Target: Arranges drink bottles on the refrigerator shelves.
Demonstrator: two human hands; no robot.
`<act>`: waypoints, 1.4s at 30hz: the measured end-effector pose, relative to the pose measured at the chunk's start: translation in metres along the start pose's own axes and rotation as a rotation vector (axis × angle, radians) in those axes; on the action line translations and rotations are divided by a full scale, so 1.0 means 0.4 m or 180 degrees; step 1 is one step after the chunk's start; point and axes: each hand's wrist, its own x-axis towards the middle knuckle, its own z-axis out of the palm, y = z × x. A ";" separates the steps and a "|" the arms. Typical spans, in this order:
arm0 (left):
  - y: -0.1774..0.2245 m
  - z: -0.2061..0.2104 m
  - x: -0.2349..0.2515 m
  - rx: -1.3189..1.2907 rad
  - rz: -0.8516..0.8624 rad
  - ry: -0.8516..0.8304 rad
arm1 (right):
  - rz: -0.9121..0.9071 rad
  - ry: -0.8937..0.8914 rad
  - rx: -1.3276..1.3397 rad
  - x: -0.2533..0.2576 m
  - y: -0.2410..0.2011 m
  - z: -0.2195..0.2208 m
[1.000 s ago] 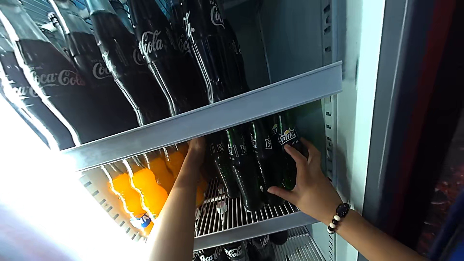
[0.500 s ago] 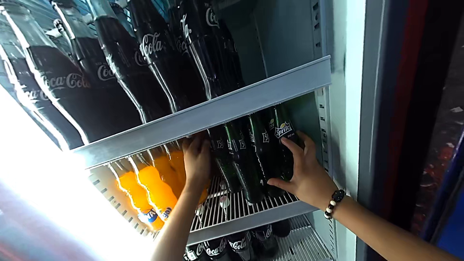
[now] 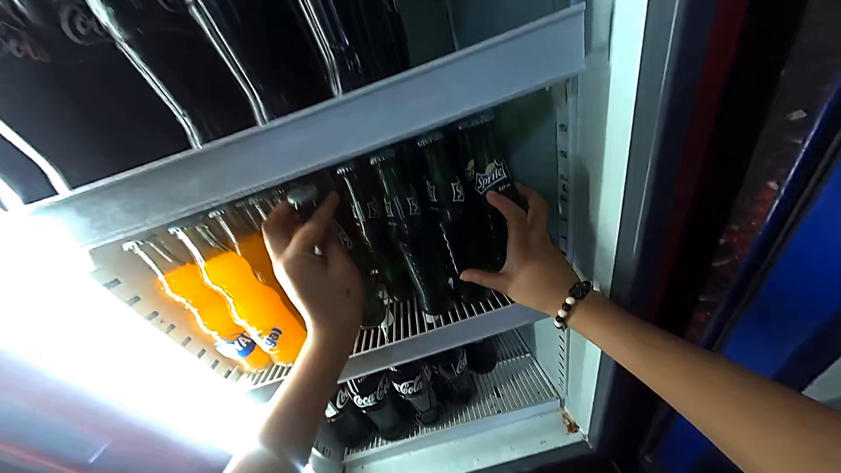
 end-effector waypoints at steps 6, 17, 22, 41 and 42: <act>0.011 0.004 0.069 -0.0523 -0.0860 -0.0343 | -0.0078 -0.0045 -0.0039 0.006 -0.003 -0.005; -0.049 0.064 -0.110 -0.1522 -0.1694 -0.1151 | -0.0258 0.0042 -0.0113 0.010 0.001 -0.004; -0.041 -0.005 -0.102 -0.1041 -0.2268 -0.2822 | -0.0423 0.0039 -0.0218 0.010 0.004 -0.005; -0.059 0.004 -0.121 -0.0332 -0.2219 -0.3179 | -0.1048 0.0796 -0.0516 -0.092 -0.003 -0.012; -0.060 0.006 -0.121 -0.0295 -0.2195 -0.3144 | -0.1209 0.0825 -0.0425 -0.159 0.006 -0.003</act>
